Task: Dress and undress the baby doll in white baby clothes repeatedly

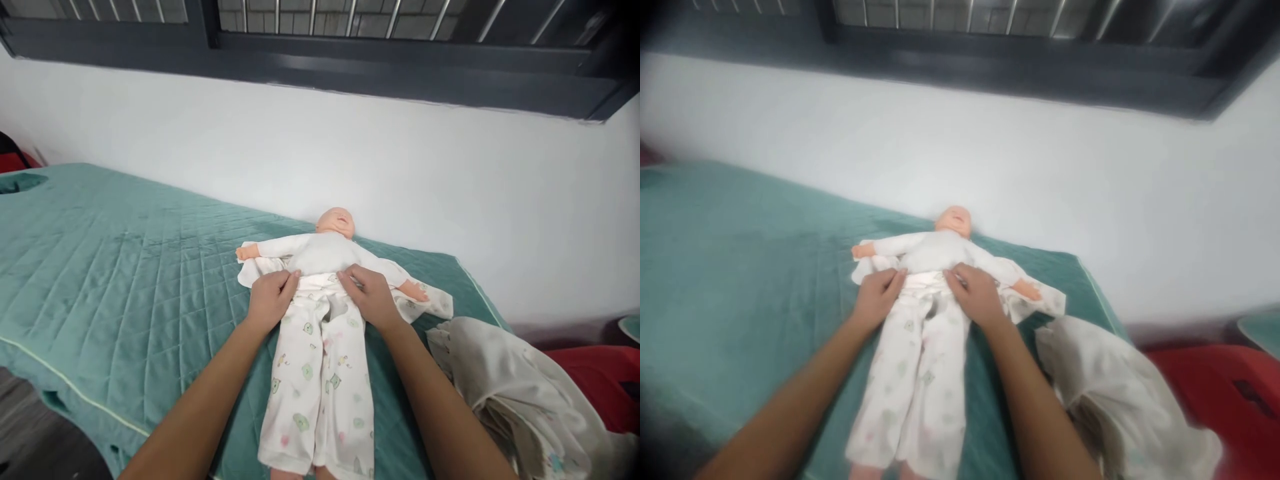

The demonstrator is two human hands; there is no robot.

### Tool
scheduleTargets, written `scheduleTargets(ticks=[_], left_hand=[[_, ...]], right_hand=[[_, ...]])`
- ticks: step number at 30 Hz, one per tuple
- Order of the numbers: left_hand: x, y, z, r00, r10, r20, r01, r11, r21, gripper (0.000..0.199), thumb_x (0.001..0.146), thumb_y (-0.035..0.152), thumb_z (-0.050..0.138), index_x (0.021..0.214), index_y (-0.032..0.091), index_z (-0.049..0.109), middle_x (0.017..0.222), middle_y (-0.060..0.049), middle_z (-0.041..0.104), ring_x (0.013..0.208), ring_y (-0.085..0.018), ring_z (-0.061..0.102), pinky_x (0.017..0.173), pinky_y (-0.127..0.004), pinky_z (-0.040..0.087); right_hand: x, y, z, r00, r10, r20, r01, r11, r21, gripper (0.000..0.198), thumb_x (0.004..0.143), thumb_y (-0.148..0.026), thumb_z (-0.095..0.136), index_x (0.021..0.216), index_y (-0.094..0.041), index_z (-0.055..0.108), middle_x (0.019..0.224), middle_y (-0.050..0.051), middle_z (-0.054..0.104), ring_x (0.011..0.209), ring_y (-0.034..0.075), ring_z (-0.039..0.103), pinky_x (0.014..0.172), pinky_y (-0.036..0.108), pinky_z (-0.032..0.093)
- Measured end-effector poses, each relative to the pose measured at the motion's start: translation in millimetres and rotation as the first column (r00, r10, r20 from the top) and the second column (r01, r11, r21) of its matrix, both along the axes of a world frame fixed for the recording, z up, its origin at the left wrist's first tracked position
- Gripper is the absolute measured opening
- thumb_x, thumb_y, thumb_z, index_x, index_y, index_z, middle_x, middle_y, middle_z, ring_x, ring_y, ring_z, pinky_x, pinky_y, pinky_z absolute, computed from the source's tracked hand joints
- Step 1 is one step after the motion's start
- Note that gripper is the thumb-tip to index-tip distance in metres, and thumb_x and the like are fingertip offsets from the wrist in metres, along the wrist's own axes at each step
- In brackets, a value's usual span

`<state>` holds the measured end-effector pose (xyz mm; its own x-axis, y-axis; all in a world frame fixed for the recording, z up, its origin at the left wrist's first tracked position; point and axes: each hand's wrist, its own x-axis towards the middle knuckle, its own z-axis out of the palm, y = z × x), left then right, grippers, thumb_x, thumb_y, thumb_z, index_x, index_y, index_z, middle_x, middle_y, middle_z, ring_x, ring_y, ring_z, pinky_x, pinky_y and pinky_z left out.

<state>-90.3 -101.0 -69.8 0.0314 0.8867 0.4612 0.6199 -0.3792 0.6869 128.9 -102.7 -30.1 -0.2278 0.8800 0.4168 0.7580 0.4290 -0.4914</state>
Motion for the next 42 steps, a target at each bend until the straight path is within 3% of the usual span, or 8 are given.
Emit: scheduleTargets(ticks=[6,10,14,20,23,29,35,42], left_hand=[[-10.3,-31.3,-4.4,0.994,-0.106,-0.007,0.106,0.994,-0.018,0.026,0.09,0.045,0.053,0.087,0.021,0.062,0.086,-0.002,0.065,0.083,-0.018,0.057,0.078,-0.032,0.043],[-10.0,-33.7,-5.7,0.995,-0.096,-0.006,0.096,0.993,-0.071,0.027,0.09,0.048,0.054,0.092,0.022,0.063,0.091,-0.002,0.066,0.086,-0.02,0.059,0.081,-0.034,0.044],[-8.6,-31.3,-8.4,0.995,-0.054,-0.088,0.052,0.998,-0.02,0.027,0.092,0.046,0.052,0.091,0.022,0.063,0.093,-0.003,0.069,0.09,-0.021,0.06,0.085,-0.036,0.041],[-10.0,-30.3,-12.3,0.983,-0.034,-0.178,0.038,0.999,0.021,0.02,0.092,0.04,0.054,0.092,0.021,0.062,0.093,-0.004,0.069,0.092,-0.023,0.061,0.086,-0.037,0.04],[-10.5,-31.1,-14.0,0.99,-0.073,-0.119,0.073,0.997,0.002,0.018,0.092,0.037,0.054,0.096,0.021,0.061,0.096,-0.004,0.067,0.092,-0.022,0.06,0.083,-0.035,0.043],[-2.6,-27.3,-8.9,0.991,-0.13,0.03,0.13,0.991,-0.017,0.022,0.093,0.041,0.052,0.09,0.021,0.059,0.088,-0.002,0.063,0.083,-0.018,0.058,0.076,-0.031,0.045],[12.0,-1.0,0.1,0.988,-0.157,-0.004,0.157,0.982,0.102,0.023,0.094,0.04,0.052,0.088,0.019,0.059,0.087,-0.003,0.062,0.087,-0.019,0.057,0.079,-0.031,0.043],[16.8,12.1,-1.6,0.99,-0.137,-0.016,0.138,0.986,0.092,0.017,0.093,0.035,0.055,0.089,0.02,0.061,0.09,-0.003,0.065,0.092,-0.02,0.058,0.082,-0.031,0.043]], right_hand=[[-0.4,-5.5,-3.6,0.999,0.03,0.017,-0.031,0.996,0.085,0.039,0.097,-0.042,0.039,0.063,-0.022,0.042,0.062,-0.001,0.048,0.062,0.015,0.046,0.062,0.029,0.035],[1.4,-14.0,-8.4,0.997,-0.012,0.077,0.003,0.993,0.122,0.039,0.099,-0.042,0.036,0.066,-0.023,0.045,0.065,0.001,0.051,0.065,0.016,0.049,0.065,0.03,0.036],[5.6,-32.9,-13.5,0.991,-0.04,0.124,0.023,0.99,0.137,0.037,0.099,-0.041,0.036,0.071,-0.022,0.052,0.07,0.002,0.056,0.07,0.018,0.054,0.069,0.031,0.038],[5.6,-79.7,-14.7,0.998,-0.046,0.036,0.048,0.997,-0.059,0.034,0.099,-0.042,0.038,0.076,-0.023,0.054,0.074,0.001,0.06,0.072,0.019,0.056,0.068,0.03,0.038],[6.1,-90.6,-15.5,0.997,-0.028,-0.066,0.018,0.988,-0.153,0.03,0.098,-0.044,0.041,0.08,-0.023,0.055,0.076,-0.001,0.059,0.072,0.018,0.054,0.069,0.03,0.04],[17.4,-74.1,-20.5,0.967,-0.026,-0.253,-0.034,0.972,-0.231,0.027,0.092,-0.049,0.05,0.085,-0.023,0.055,0.083,-0.001,0.057,0.079,0.018,0.054,0.077,0.031,0.044],[30.4,-61.3,-33.7,0.909,0.064,-0.412,-0.136,0.98,-0.147,0.032,0.087,-0.05,0.058,0.106,-0.025,0.054,0.111,0.003,0.051,0.106,0.022,0.051,0.094,0.034,0.041],[30.2,-50.7,-47.1,0.942,-0.007,-0.335,-0.031,0.994,-0.107,0.032,0.078,-0.048,0.071,0.091,-0.023,0.056,0.113,0.005,0.045,0.113,0.024,0.046,0.104,0.04,0.034]])
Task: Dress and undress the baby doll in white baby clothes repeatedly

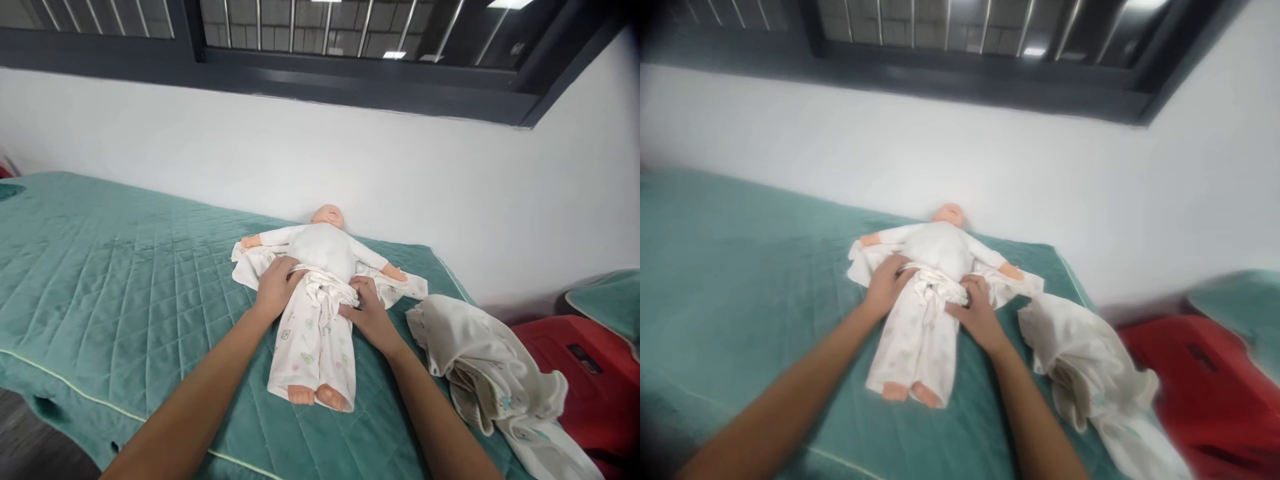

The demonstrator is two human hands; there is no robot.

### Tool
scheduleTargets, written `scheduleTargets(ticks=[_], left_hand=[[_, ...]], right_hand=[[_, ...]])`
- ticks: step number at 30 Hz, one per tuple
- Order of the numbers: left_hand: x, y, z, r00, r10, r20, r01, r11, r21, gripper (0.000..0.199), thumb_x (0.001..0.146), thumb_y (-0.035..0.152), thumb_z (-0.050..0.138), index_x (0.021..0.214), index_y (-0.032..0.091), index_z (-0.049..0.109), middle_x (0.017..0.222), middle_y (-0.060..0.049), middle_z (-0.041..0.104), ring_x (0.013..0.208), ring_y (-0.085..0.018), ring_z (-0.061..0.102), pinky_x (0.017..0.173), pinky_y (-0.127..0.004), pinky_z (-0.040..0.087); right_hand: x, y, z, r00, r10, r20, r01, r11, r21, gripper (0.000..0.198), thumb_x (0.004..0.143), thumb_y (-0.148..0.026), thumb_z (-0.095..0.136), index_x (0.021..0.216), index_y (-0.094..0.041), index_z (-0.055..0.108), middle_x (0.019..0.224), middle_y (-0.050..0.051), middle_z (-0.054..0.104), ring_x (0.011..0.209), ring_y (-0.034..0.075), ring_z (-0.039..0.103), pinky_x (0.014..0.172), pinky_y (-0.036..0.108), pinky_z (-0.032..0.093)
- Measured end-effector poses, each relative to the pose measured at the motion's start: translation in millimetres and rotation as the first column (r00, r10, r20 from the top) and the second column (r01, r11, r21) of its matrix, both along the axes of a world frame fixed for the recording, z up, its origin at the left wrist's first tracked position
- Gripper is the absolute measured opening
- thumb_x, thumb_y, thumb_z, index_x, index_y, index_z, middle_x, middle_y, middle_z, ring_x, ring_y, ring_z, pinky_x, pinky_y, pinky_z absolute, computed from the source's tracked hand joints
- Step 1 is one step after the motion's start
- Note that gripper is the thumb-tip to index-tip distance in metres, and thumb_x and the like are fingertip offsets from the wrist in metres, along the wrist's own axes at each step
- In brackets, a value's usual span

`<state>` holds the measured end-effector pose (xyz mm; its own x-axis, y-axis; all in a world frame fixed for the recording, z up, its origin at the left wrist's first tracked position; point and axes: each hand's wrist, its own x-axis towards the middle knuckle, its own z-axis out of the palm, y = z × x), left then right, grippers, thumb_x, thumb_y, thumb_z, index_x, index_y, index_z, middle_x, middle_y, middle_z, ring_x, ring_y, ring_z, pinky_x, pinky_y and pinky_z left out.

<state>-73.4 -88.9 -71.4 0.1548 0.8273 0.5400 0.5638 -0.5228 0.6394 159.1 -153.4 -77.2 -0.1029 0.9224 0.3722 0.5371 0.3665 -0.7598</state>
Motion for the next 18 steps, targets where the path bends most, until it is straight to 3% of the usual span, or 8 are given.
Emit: scheduleTargets(ticks=[5,10,14,18], left_hand=[[-5.5,-42.3,-3.6,0.994,0.1,0.033,-0.094,0.986,-0.14,0.02,0.089,0.04,0.058,0.086,0.021,0.064,0.086,-0.002,0.066,0.082,-0.019,0.06,0.075,-0.03,0.043],[-12.5,-88.1,-1.2,0.991,0.087,0.102,-0.061,0.969,-0.239,0.021,0.088,0.039,0.056,0.082,0.02,0.062,0.081,-0.001,0.064,0.077,-0.016,0.058,0.072,-0.027,0.041],[-13.4,-87.9,1.0,0.987,0.089,0.136,-0.043,0.951,-0.307,0.023,0.086,0.041,0.057,0.079,0.02,0.061,0.078,0.0,0.063,0.072,-0.015,0.056,0.069,-0.027,0.041],[-12.5,-78.9,-1.6,0.984,0.075,0.161,-0.021,0.949,-0.316,0.026,0.087,0.044,0.056,0.082,0.02,0.062,0.078,0.001,0.065,0.072,-0.016,0.056,0.069,-0.026,0.041]], right_hand=[[-5.3,-3.4,5.2,0.997,-0.032,0.075,0.031,0.999,0.016,0.023,0.081,-0.043,0.066,0.082,-0.023,0.055,0.11,0.006,0.046,0.109,0.025,0.046,0.101,0.043,0.034],[-8.3,-9.2,9.7,0.987,-0.017,0.158,0.005,0.997,0.074,0.015,0.083,-0.035,0.063,0.081,-0.022,0.056,0.105,0.006,0.052,0.104,0.025,0.046,0.096,0.043,0.034],[-9.2,-12.6,10.9,0.988,-0.003,0.157,-0.019,0.991,0.136,0.011,0.086,-0.033,0.06,0.084,-0.022,0.057,0.097,0.004,0.059,0.099,0.023,0.049,0.091,0.039,0.037],[-14.3,-23.4,14.4,0.993,-0.036,0.115,0.03,0.998,0.053,0.017,0.086,-0.036,0.059,0.079,-0.022,0.057,0.085,0.003,0.057,0.087,0.021,0.053,0.081,0.035,0.041]])
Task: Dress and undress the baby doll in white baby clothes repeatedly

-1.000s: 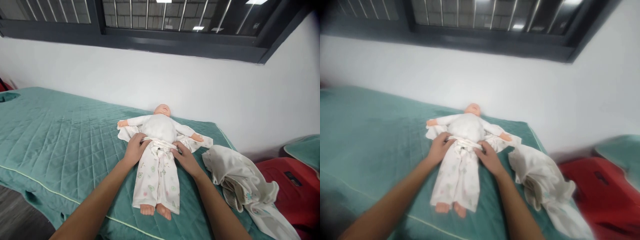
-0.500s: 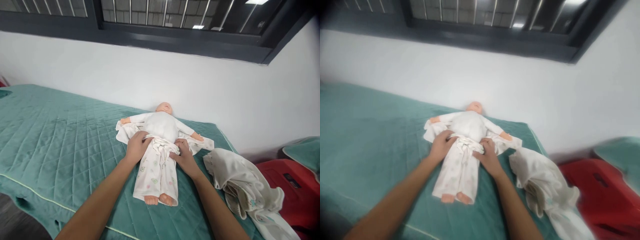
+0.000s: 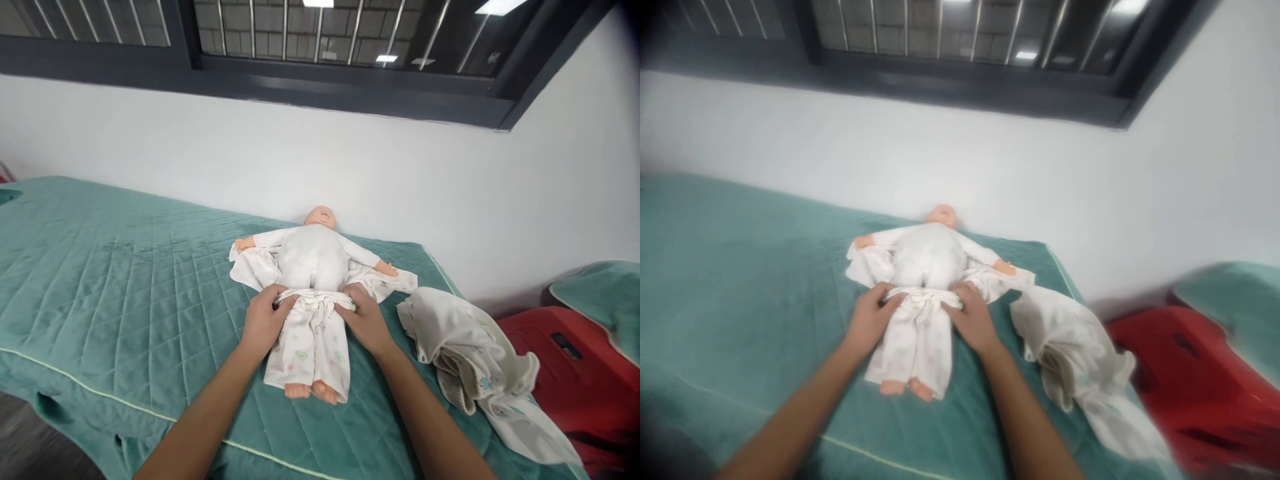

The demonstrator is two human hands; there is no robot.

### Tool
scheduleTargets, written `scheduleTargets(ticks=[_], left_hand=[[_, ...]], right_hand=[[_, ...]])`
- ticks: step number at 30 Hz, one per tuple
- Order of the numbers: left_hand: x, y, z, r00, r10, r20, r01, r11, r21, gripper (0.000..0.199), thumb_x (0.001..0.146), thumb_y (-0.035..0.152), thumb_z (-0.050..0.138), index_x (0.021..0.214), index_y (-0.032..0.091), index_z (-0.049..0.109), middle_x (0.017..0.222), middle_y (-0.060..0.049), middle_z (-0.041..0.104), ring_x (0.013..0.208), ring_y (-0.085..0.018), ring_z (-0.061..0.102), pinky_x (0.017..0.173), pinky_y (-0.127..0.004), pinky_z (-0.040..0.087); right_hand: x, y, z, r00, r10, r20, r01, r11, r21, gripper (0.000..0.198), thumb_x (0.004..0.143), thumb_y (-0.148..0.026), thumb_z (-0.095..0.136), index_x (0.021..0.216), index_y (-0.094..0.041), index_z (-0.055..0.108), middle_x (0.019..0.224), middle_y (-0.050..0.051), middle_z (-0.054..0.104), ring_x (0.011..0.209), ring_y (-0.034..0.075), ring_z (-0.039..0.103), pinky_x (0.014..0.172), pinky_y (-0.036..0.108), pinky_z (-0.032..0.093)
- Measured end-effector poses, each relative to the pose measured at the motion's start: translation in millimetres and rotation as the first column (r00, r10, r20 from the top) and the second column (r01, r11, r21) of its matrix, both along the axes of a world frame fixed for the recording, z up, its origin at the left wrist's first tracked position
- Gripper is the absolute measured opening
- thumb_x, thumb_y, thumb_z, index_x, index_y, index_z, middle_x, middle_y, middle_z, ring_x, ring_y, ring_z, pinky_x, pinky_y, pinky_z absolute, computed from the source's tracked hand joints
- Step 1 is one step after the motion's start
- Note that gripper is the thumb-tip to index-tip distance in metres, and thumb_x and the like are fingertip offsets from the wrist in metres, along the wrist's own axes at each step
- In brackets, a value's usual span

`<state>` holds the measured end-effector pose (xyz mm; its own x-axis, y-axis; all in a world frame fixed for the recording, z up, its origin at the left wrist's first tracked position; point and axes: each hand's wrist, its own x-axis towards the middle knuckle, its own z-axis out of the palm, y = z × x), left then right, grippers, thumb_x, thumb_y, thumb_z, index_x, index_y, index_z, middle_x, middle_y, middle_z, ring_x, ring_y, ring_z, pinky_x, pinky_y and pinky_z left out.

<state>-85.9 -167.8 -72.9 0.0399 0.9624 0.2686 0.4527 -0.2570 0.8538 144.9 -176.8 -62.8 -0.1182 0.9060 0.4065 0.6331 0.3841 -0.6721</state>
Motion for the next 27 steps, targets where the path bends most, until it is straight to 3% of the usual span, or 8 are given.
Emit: scheduleTargets(ticks=[5,8,11,15,19,23,27], left_hand=[[-2.2,2.4,-4.1,0.999,-0.023,0.037,0.023,1.0,0.009,0.023,0.085,0.042,0.057,0.083,0.02,0.063,0.077,0.002,0.065,0.073,-0.015,0.057,0.07,-0.026,0.041],[-3.5,1.7,-3.8,0.997,-0.048,0.059,0.048,0.999,0.012,0.019,0.083,0.039,0.06,0.083,0.02,0.064,0.076,0.003,0.065,0.072,-0.015,0.056,0.071,-0.026,0.042],[-3.8,-0.9,-2.8,0.995,-0.053,0.086,0.052,0.998,0.018,0.018,0.081,0.038,0.062,0.081,0.02,0.064,0.074,0.003,0.064,0.07,-0.014,0.056,0.069,-0.025,0.042],[-1.8,-4.1,-1.1,0.99,-0.019,0.137,0.021,1.0,-0.011,0.017,0.08,0.037,0.064,0.082,0.02,0.065,0.076,0.003,0.065,0.071,-0.014,0.056,0.068,-0.025,0.042],[5.3,3.2,6.3,0.99,-0.001,0.144,0.0,1.0,0.002,0.021,0.08,0.04,0.065,0.081,0.019,0.066,0.074,0.003,0.065,0.069,-0.014,0.055,0.068,-0.025,0.042],[14.6,18.7,15.5,0.985,0.016,0.173,-0.02,1.0,0.024,0.023,0.08,0.042,0.065,0.079,0.019,0.066,0.071,0.004,0.063,0.067,-0.013,0.052,0.066,-0.024,0.041],[13.1,16.3,17.7,0.966,-0.017,0.259,0.034,0.997,-0.063,0.024,0.08,0.041,0.064,0.083,0.017,0.065,0.076,0.002,0.064,0.072,-0.013,0.054,0.069,-0.024,0.042]], right_hand=[[-20.5,-45.9,5.4,0.999,-0.039,-0.036,0.032,0.984,-0.175,0.029,0.088,-0.045,0.057,0.072,-0.021,0.055,0.072,-0.001,0.057,0.072,0.017,0.053,0.071,0.03,0.04],[-32.8,-75.2,4.2,0.998,-0.056,-0.042,0.045,0.972,-0.229,0.031,0.091,-0.048,0.054,0.075,-0.021,0.056,0.073,-0.001,0.058,0.071,0.016,0.053,0.068,0.029,0.04],[-37.2,-85.9,1.0,0.991,-0.088,-0.102,0.057,0.961,-0.271,0.03,0.092,-0.048,0.053,0.079,-0.021,0.055,0.075,-0.002,0.059,0.071,0.016,0.053,0.067,0.027,0.04],[-34.4,-76.8,1.1,0.975,-0.119,-0.185,0.061,0.954,-0.294,0.028,0.092,-0.047,0.053,0.082,-0.021,0.053,0.075,-0.003,0.057,0.072,0.015,0.053,0.066,0.026,0.041],[-31.1,-57.3,10.5,0.988,-0.11,-0.105,0.075,0.953,-0.292,0.028,0.09,-0.049,0.054,0.083,-0.021,0.055,0.076,-0.003,0.061,0.073,0.016,0.055,0.068,0.027,0.04],[-32.2,-35.3,16.4,0.98,-0.183,-0.074,0.163,0.961,-0.222,0.03,0.09,-0.051,0.052,0.084,-0.022,0.057,0.08,-0.002,0.064,0.08,0.018,0.059,0.073,0.028,0.041],[-34.5,-28.6,10.0,0.971,-0.218,-0.097,0.198,0.962,-0.189,0.031,0.09,-0.051,0.051,0.083,-0.022,0.058,0.079,-0.002,0.065,0.078,0.018,0.06,0.072,0.028,0.042]])
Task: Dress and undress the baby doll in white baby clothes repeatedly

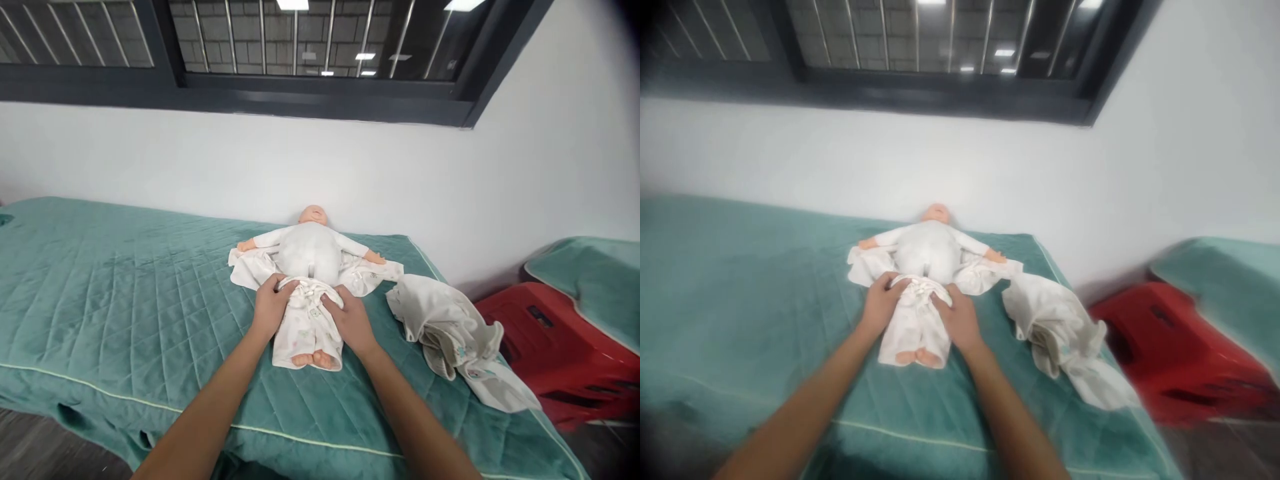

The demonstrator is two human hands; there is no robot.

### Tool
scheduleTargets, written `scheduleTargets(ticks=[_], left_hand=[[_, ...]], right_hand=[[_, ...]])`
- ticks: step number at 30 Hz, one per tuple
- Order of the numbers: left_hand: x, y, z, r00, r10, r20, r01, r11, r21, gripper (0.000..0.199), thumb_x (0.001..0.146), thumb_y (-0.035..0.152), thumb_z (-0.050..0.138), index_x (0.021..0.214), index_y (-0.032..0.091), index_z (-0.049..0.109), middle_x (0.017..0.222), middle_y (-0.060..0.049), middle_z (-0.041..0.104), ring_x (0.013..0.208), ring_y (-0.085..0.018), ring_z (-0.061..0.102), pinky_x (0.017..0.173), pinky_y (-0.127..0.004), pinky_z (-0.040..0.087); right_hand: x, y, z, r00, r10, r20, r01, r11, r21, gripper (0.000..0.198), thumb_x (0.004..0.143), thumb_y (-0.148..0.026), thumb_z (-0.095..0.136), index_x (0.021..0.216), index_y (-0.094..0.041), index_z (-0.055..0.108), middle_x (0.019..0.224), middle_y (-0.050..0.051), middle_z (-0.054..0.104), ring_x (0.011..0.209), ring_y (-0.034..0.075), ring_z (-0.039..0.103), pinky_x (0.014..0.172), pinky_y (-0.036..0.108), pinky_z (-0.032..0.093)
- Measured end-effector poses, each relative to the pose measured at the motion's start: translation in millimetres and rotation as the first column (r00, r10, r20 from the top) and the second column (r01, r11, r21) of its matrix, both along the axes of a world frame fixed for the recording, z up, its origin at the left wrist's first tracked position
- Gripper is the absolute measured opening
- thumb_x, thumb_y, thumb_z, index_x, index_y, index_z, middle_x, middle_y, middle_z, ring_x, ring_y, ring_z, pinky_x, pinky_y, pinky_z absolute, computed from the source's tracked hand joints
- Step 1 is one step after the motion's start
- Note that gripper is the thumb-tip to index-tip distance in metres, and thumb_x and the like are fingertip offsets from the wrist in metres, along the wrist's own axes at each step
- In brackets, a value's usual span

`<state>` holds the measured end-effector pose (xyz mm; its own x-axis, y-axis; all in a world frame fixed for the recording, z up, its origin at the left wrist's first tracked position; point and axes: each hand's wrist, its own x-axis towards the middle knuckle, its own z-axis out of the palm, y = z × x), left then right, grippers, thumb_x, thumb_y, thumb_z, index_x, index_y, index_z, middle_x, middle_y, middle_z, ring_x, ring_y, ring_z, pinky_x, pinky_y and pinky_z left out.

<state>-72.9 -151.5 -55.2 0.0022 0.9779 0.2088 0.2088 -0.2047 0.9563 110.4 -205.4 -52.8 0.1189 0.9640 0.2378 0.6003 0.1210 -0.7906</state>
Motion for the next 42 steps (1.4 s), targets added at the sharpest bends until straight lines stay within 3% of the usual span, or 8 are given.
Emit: scheduleTargets(ticks=[9,15,24,27,30,34,37,42], left_hand=[[-29.1,-75.8,-14.6,0.991,-0.119,-0.054,0.106,0.975,-0.195,0.034,0.084,0.052,0.059,0.08,0.018,0.06,0.067,0.004,0.053,0.063,-0.012,0.047,0.059,-0.024,0.037],[-26.0,-56.5,-21.0,0.993,-0.067,-0.101,0.067,0.998,0.001,0.041,0.08,0.04,0.067,0.115,0.021,0.059,0.115,-0.006,0.057,0.103,-0.02,0.057,0.093,-0.033,0.044],[-27.9,-31.8,-15.5,0.976,-0.176,-0.125,0.184,0.981,0.057,0.03,0.075,0.018,0.056,0.105,0.02,0.061,0.108,-0.004,0.064,0.105,-0.02,0.057,0.097,-0.034,0.042],[-33.1,-41.6,-11.4,0.976,-0.163,-0.143,0.156,0.986,-0.059,0.029,0.076,0.021,0.055,0.104,0.02,0.06,0.092,-0.001,0.066,0.082,-0.018,0.06,0.079,-0.031,0.047],[-43.3,-64.4,-6.5,0.964,-0.238,-0.116,0.22,0.964,-0.148,0.027,0.079,0.028,0.057,0.105,0.02,0.059,0.082,0.001,0.065,0.07,-0.016,0.058,0.067,-0.027,0.046],[-57.5,-100.1,-7.5,0.912,-0.399,-0.093,0.382,0.91,-0.161,0.05,0.075,0.043,0.069,0.119,0.02,0.057,0.108,-0.006,0.068,0.094,-0.023,0.064,0.08,-0.031,0.049],[-60.9,-114.7,-12.9,0.908,-0.355,-0.222,0.338,0.935,-0.111,0.077,0.064,0.042,0.08,0.132,0.023,0.05,0.131,-0.012,0.061,0.115,-0.03,0.059,0.091,-0.037,0.047],[-61.7,-114.6,-4.9,0.897,-0.264,-0.354,0.236,0.964,-0.121,0.055,0.072,0.045,0.073,0.121,0.024,0.058,0.109,-0.008,0.071,0.096,-0.03,0.066,0.079,-0.035,0.047]], right_hand=[[5.0,6.6,-2.8,0.998,0.055,0.02,-0.055,0.998,0.007,0.016,0.078,-0.038,0.062,0.077,-0.022,0.061,0.076,-0.002,0.065,0.078,0.019,0.059,0.074,0.03,0.042],[1.3,-14.1,-2.2,1.0,0.002,0.005,-0.002,0.999,-0.05,0.018,0.079,-0.038,0.062,0.082,-0.021,0.066,0.077,-0.002,0.068,0.077,0.019,0.059,0.072,0.03,0.042],[-26.6,-96.1,4.3,0.987,0.157,0.019,-0.154,0.98,-0.123,0.045,0.079,-0.044,0.07,0.117,-0.022,0.061,0.113,0.006,0.066,0.103,0.026,0.059,0.09,0.038,0.045],[-27.2,-95.7,6.4,0.976,0.182,0.124,-0.17,0.98,-0.101,0.062,0.066,-0.041,0.082,0.119,-0.022,0.056,0.115,0.007,0.063,0.107,0.028,0.057,0.092,0.041,0.044],[-25.4,-91.6,2.1,0.965,0.168,0.202,-0.158,0.985,-0.066,0.045,0.073,-0.039,0.076,0.109,-0.021,0.056,0.105,0.006,0.063,0.1,0.026,0.058,0.088,0.04,0.045],[-26.6,-88.8,-4.9,0.955,0.152,0.256,-0.148,0.988,-0.035,0.032,0.082,-0.043,0.066,0.102,-0.02,0.055,0.097,0.005,0.063,0.091,0.023,0.059,0.08,0.036,0.046],[-29.8,-87.7,-1.2,0.935,0.152,0.321,-0.146,0.988,-0.042,0.028,0.084,-0.044,0.063,0.095,-0.019,0.057,0.091,0.005,0.065,0.087,0.023,0.059,0.076,0.034,0.045],[-29.2,-92.6,29.5,0.918,0.19,0.347,-0.149,0.979,-0.142,0.03,0.08,-0.05,0.066,0.088,-0.021,0.063,0.085,0.003,0.069,0.079,0.022,0.062,0.069,0.031,0.043]])
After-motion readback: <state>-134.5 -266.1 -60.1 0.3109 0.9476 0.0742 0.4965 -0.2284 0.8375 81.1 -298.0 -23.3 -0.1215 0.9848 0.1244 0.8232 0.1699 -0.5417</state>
